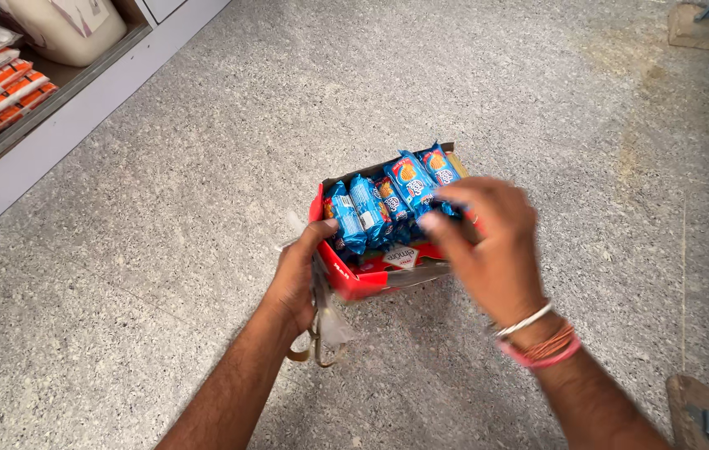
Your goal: The person arranges blue-wrapped snack packets inside a red cardboard box on the floor, then picks up the box and places it on a glass display shelf among other snacks. They also handle a clear plastic bag and a pair of scissors during the process.
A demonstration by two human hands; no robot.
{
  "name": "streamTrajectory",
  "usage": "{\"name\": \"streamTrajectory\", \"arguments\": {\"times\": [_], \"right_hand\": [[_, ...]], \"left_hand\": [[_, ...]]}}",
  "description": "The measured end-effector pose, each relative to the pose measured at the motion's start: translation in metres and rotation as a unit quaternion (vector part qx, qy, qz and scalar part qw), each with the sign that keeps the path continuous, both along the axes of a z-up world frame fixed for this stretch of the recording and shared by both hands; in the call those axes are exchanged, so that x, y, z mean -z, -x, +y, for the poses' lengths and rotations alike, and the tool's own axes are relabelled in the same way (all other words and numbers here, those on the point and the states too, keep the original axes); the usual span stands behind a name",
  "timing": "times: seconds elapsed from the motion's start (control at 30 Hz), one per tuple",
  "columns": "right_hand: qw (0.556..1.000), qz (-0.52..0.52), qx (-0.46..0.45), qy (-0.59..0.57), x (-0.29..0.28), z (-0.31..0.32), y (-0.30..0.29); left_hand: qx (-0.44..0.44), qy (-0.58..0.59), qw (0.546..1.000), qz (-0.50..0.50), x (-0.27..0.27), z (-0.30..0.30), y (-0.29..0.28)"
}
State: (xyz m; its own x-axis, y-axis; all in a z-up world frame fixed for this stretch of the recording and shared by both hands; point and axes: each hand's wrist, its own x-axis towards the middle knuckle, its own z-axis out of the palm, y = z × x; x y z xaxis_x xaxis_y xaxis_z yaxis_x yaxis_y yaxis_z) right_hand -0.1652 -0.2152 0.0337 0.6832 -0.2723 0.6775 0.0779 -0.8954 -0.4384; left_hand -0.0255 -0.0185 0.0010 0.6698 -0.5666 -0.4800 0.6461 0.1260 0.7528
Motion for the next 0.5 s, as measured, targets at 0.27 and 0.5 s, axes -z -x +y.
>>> {"name": "streamTrajectory", "arguments": {"times": [0.27, 0.5], "right_hand": [[0.860, 0.060, -0.029, -0.506, 0.035, -0.047, -0.008], [0.735, 0.169, -0.095, -0.650, 0.006, -0.026, -0.004]], "left_hand": [[-0.003, 0.044, 0.999, -0.028, -0.011, 0.011, -0.015], [0.004, 0.055, 0.997, -0.060, -0.032, 0.019, -0.023]]}}
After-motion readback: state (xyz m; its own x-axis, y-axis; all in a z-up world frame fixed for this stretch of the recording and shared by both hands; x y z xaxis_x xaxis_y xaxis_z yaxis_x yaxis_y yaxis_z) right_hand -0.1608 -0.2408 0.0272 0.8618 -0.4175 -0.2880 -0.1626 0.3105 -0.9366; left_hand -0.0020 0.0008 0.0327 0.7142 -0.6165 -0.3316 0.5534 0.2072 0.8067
